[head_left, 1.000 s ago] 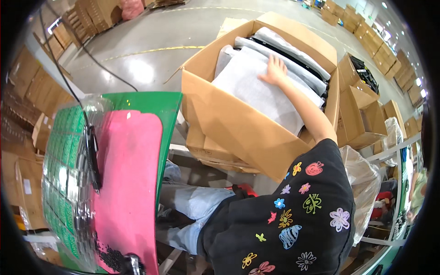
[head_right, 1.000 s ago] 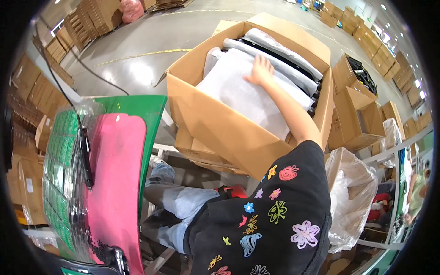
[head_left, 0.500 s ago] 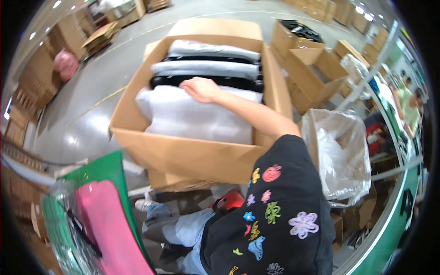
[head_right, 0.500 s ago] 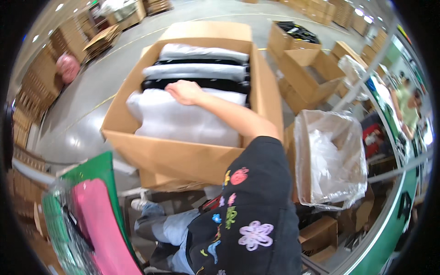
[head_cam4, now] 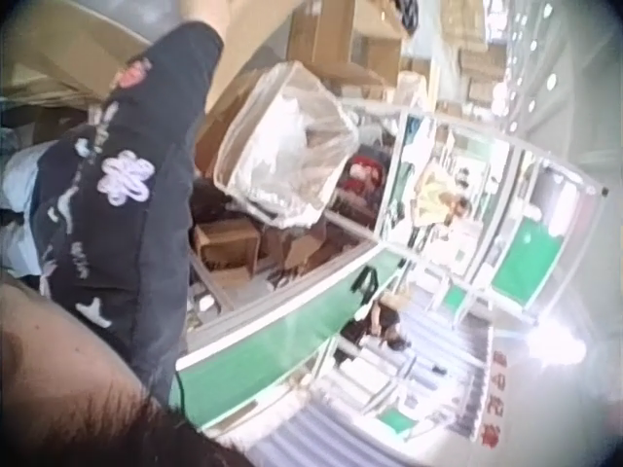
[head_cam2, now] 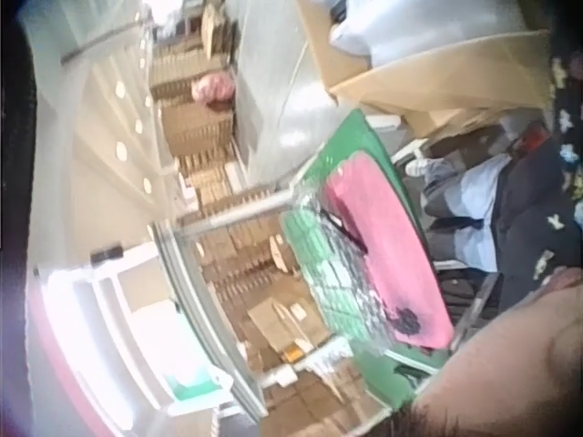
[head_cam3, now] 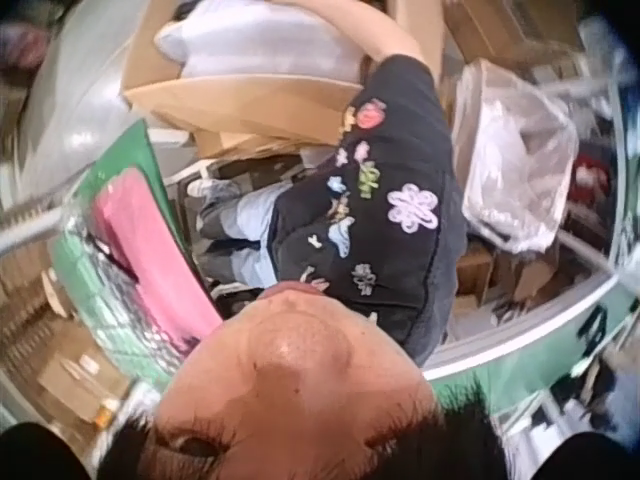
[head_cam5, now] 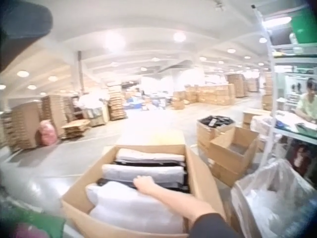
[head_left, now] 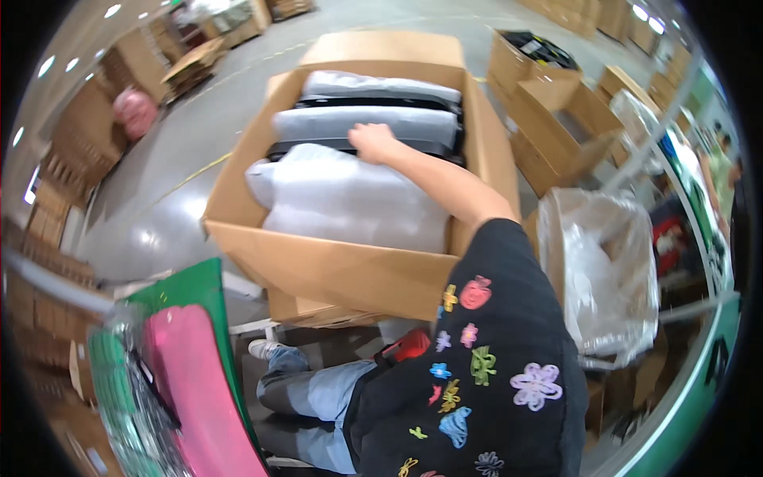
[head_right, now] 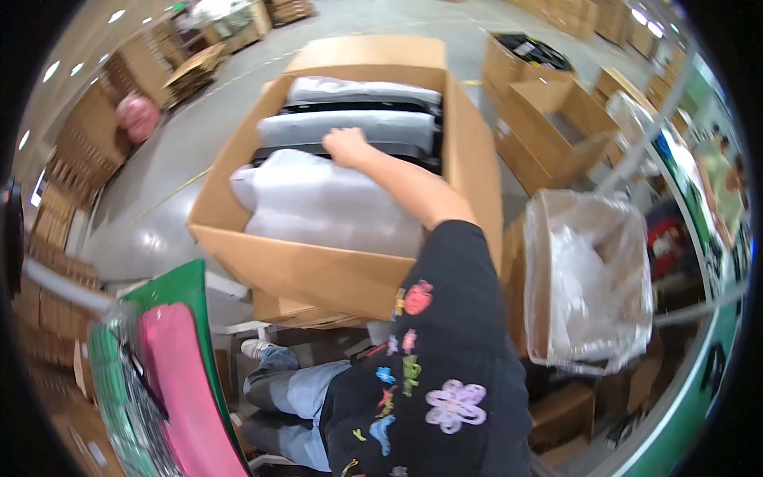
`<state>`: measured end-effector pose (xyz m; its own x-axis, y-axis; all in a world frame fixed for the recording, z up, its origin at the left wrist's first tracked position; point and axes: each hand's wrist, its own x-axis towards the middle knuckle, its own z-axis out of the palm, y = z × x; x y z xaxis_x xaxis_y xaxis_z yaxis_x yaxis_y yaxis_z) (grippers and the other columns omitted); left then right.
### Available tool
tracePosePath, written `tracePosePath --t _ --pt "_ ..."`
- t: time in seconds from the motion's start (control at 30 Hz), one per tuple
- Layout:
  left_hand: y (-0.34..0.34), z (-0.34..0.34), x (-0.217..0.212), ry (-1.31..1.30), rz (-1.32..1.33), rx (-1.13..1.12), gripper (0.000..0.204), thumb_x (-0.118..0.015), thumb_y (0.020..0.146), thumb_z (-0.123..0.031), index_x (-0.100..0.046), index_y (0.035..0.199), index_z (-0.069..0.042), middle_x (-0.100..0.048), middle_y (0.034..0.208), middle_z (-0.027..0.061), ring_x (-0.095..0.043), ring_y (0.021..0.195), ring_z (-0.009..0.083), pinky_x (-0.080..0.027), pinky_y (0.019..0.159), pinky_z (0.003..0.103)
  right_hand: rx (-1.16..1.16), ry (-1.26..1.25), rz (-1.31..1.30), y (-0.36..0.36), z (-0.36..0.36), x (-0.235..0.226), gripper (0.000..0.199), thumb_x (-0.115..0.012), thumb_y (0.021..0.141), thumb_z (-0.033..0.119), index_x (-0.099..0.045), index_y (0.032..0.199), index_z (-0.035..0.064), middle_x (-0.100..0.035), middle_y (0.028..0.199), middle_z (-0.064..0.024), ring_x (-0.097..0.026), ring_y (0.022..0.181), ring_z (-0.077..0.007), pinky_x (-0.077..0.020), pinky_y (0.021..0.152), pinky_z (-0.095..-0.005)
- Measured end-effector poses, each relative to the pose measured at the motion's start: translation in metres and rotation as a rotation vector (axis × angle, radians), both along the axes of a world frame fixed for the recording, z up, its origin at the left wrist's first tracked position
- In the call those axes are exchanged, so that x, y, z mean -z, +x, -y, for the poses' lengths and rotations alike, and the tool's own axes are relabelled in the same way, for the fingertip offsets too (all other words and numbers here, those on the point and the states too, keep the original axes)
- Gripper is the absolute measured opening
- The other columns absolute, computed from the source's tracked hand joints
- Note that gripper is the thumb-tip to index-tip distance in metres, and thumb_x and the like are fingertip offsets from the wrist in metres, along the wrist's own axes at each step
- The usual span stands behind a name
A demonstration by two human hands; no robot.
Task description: Assembling circuit boards into plastic housings using an electric screwdriver.
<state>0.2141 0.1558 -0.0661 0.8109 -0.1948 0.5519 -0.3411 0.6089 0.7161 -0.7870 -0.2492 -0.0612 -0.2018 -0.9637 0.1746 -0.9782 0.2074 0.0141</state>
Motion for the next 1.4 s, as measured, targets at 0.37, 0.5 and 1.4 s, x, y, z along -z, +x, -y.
tracePosePath --t 0.37,0.5,1.4 --pt "-0.23 -0.016 -0.098 0.231 0.179 -0.534 0.027 -0.056 0.097 -0.019 -0.062 0.117 -0.003 -0.063 0.101 0.0083 -0.061 0.084 0.0214 -0.051 0.071 0.035 -0.04 -0.167 -0.226 0.012 -0.007 -0.068 0.025 -0.061 0.084 0.004 -0.058 0.108 0.0002 -0.068 0.109 -0.0188 -0.067 0.105 -0.0342 -0.0583 0.079 -0.0481" --pt "-0.246 -0.025 -0.105 0.2 0.281 -0.507 0.025 -0.055 0.095 -0.017 -0.064 0.111 0.0 -0.062 0.09 0.009 -0.059 0.071 0.0205 -0.049 0.061 0.032 -0.083 -0.219 -0.284 0.02 -0.012 -0.067 0.032 -0.061 0.081 0.0 -0.054 0.113 -0.0001 -0.067 0.106 -0.0187 -0.067 0.102 -0.0344 -0.0588 0.077 -0.0468" --pt "-0.272 0.107 -0.096 0.605 0.689 0.023 0.029 -0.049 0.101 -0.019 -0.061 0.088 0.003 -0.06 0.077 0.0115 -0.056 0.069 0.0228 -0.047 0.066 0.034 -0.066 -0.448 -0.481 0.032 -0.005 -0.125 0.045 -0.062 0.074 -0.003 -0.059 0.117 0.011 -0.062 0.106 -0.009 -0.061 0.105 -0.0292 -0.0555 0.08 -0.044"
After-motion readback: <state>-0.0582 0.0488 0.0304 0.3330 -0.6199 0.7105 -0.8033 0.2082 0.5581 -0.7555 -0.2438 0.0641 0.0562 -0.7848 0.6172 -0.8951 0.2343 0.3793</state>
